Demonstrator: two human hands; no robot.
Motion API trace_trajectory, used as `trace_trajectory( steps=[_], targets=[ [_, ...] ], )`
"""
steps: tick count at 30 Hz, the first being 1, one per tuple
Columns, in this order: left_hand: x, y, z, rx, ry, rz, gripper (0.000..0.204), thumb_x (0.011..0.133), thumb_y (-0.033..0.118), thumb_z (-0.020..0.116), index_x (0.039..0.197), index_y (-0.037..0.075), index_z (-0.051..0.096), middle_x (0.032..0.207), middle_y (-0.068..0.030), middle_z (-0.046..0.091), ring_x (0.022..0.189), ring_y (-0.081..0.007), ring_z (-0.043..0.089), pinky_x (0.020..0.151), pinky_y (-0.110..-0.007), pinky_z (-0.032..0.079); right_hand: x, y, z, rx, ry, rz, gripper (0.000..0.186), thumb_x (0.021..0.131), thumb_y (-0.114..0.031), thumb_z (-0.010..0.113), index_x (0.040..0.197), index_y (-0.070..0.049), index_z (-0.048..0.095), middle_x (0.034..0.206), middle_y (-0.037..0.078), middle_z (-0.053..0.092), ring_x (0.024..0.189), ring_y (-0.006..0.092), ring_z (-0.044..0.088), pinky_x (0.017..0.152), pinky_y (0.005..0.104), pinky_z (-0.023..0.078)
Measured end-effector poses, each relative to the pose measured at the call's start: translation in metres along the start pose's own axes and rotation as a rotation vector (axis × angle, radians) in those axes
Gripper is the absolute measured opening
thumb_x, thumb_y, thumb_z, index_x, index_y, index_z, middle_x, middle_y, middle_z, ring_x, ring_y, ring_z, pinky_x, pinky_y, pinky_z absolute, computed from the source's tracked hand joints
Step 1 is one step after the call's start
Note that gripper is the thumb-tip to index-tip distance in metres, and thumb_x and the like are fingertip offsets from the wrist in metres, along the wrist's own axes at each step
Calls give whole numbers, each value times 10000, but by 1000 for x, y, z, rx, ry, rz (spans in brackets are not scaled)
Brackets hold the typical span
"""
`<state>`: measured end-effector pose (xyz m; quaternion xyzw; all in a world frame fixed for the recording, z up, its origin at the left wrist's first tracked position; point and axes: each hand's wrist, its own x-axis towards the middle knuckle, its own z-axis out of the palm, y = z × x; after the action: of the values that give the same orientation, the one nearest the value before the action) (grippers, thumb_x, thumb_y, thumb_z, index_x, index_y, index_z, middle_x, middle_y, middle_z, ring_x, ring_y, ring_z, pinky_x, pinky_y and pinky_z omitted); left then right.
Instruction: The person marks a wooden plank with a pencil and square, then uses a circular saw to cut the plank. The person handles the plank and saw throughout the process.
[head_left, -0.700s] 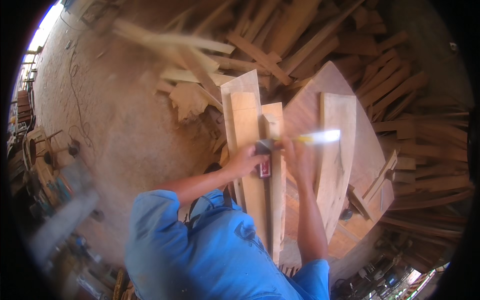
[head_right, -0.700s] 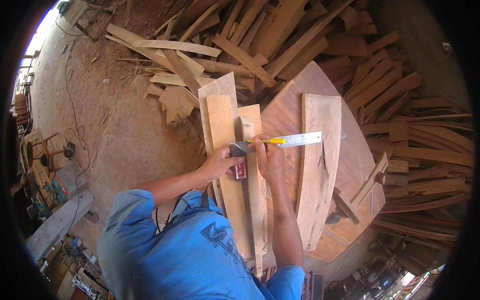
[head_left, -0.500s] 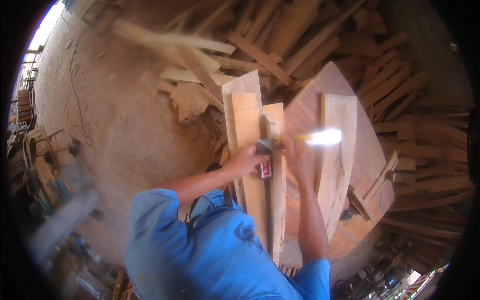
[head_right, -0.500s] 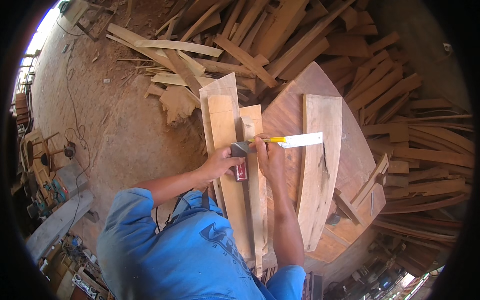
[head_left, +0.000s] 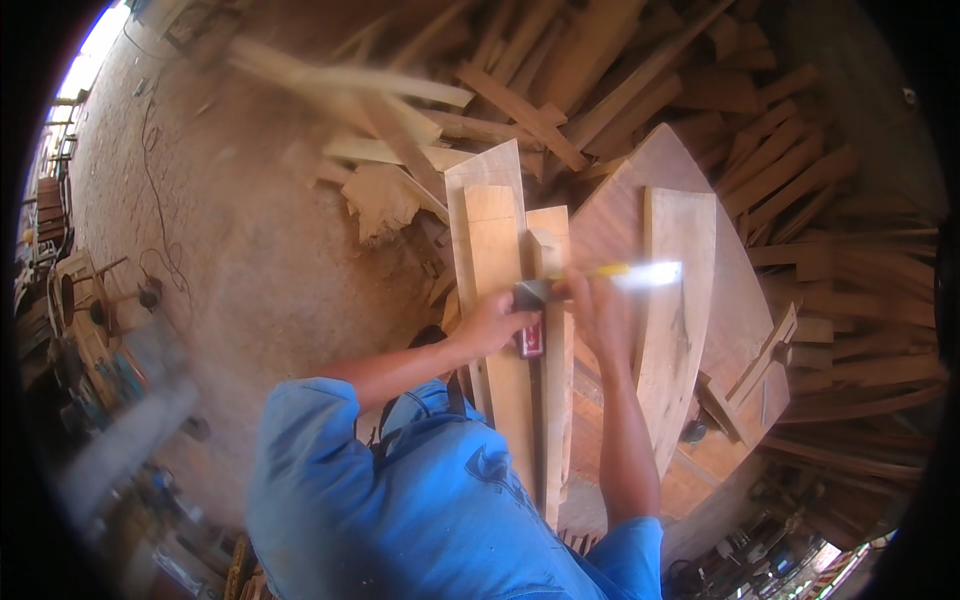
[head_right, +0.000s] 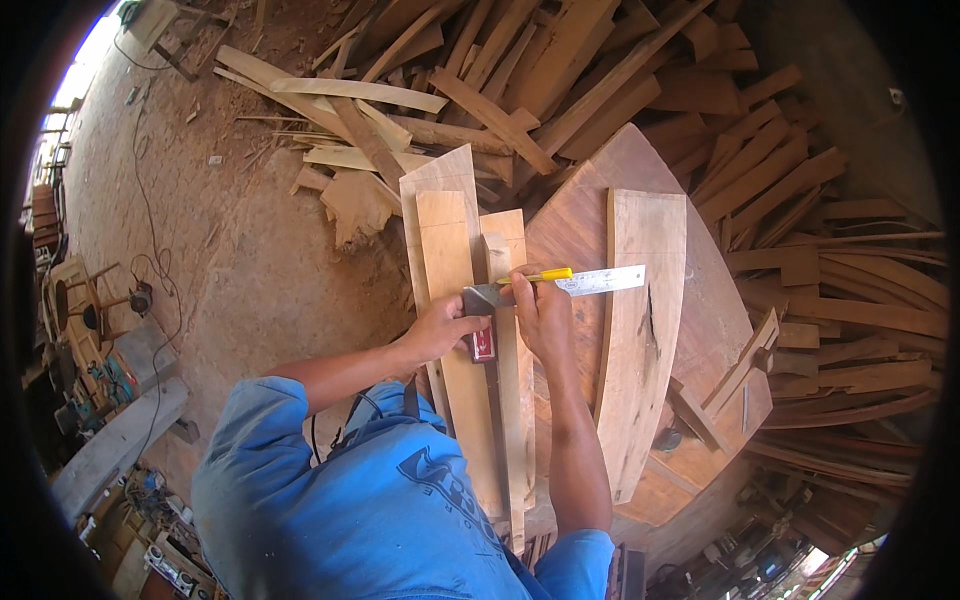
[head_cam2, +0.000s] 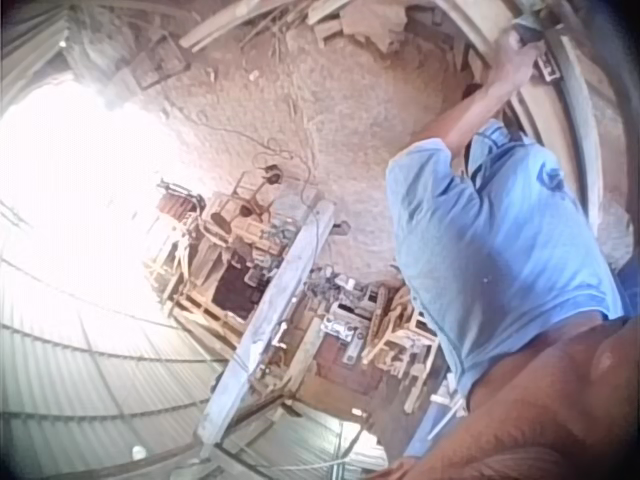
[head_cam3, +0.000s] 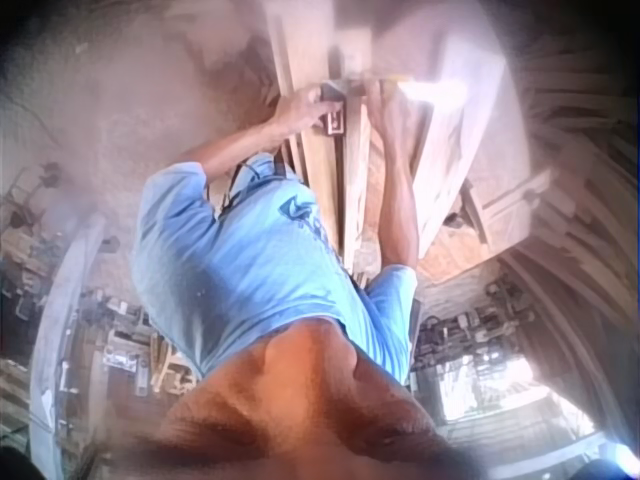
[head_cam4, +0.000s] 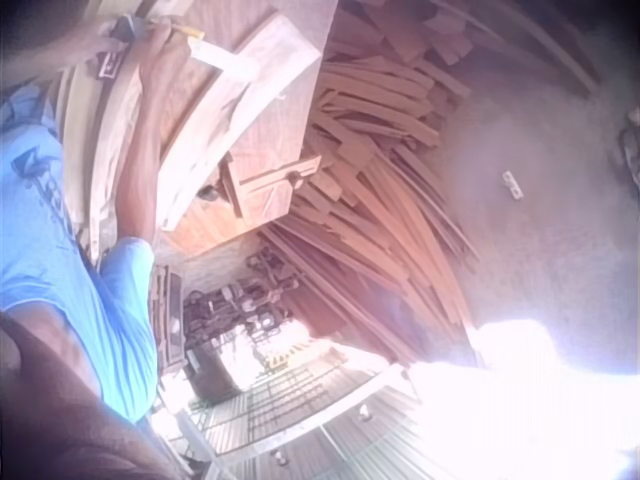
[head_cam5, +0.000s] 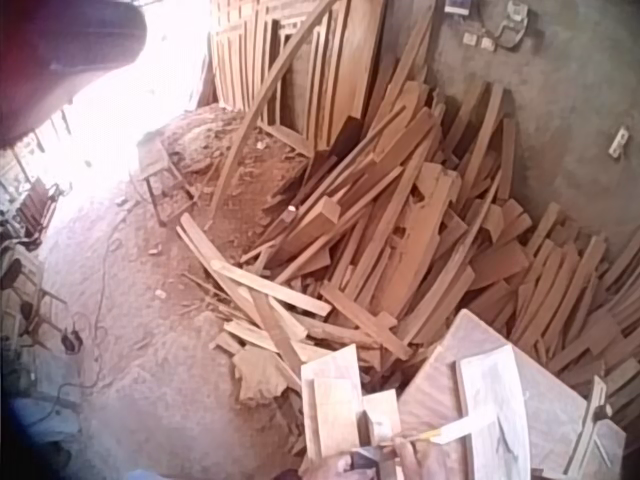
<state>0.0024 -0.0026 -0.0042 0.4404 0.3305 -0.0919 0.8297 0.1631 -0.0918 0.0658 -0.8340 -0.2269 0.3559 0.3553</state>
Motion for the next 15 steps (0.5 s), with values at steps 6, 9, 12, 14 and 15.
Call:
trace_trajectory(
  steps=[6,9,12,14,15],
  targets=[
    [-1,-2,1,-14,30,-10,301,983,176,655,1221,-4,617,1017,-84,713,841,-144,711,667,-280,589,-1,4,3,45,26,-17,357,1037,-269,568,943,43,714,700,100,673,580,148,587,557,306,476],
    [-1,-1,1,5,29,-11,295,984,199,657,1200,3,617,1013,-67,704,840,-134,700,672,-276,582,-1,5,2,20,11,-6,360,1036,-267,570,925,42,717,683,103,662,572,149,579,553,309,466],
    [-2,1,2,5,19,-15,292,987,244,657,1167,16,617,1008,-34,685,852,-115,680,700,-275,570,-1,5,1,11,12,-14,365,1037,-264,569,913,43,720,682,107,662,576,155,581,560,315,465],
    [-3,2,2,5,20,-33,299,985,250,657,1169,17,617,1013,-32,685,859,-113,678,707,-274,568,-1,6,1,15,12,5,367,1036,-261,569,906,47,721,694,108,668,590,168,590,578,324,473],
    [-4,3,2,-4,18,-35,303,984,251,657,1172,18,616,1017,-33,684,866,-114,677,712,-276,569,-1,6,2,21,19,-31,365,1035,-257,569,905,49,719,712,113,675,607,178,603,595,331,480]
  ],
)
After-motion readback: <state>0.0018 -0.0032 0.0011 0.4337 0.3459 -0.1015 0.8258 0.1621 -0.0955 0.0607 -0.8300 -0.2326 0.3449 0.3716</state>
